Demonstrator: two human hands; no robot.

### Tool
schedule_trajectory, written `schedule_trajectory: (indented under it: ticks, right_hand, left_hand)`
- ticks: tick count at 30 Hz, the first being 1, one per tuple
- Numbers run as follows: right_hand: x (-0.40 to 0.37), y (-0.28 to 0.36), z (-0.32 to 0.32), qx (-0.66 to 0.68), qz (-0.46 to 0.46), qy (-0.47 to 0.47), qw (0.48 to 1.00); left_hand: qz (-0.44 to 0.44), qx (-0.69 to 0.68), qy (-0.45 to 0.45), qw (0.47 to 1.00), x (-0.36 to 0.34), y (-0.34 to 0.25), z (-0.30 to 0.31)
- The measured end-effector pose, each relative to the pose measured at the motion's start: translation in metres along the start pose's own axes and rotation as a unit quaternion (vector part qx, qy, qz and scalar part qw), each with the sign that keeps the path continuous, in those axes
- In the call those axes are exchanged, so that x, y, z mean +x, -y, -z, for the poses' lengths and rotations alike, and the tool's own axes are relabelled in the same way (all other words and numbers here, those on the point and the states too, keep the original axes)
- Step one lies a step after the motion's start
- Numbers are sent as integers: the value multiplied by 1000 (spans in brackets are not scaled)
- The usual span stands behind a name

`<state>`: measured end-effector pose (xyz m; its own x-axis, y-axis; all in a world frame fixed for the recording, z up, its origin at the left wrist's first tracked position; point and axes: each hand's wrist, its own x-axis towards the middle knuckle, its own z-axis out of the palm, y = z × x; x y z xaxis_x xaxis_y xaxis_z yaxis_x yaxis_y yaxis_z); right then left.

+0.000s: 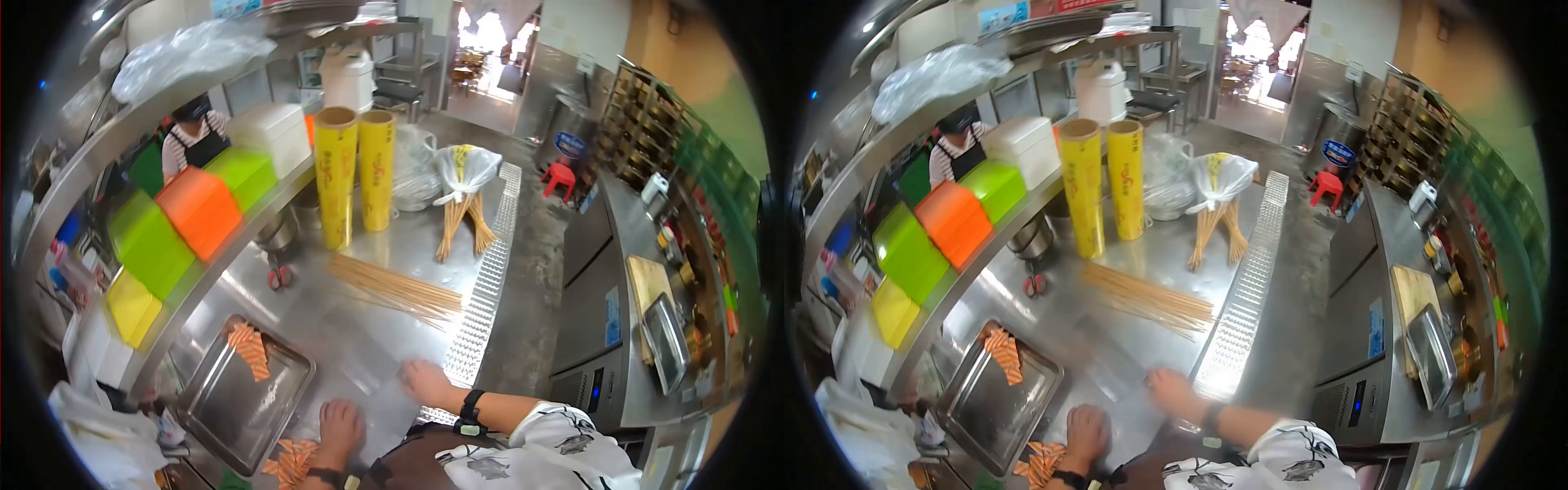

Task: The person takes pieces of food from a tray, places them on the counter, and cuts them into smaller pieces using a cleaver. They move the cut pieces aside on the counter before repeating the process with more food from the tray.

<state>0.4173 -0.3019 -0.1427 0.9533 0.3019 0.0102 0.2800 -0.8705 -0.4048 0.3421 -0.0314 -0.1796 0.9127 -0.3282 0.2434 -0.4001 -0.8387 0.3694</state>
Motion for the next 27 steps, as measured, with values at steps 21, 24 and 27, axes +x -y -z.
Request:
schedule_trajectory:
  ticks: [21,24,27]
  right_hand:
    - [32,-1,-2,-2,-3,87,996]
    - [35,-3,-5,13,-18,94,995]
    - [37,-3,-13,6,-12,59,998]
  left_hand:
    - [264,-44,-209,941,-37,9,106]
    - [437,-60,-207,873,6,52,117]
    - [484,-38,-146,862,33,98,108]
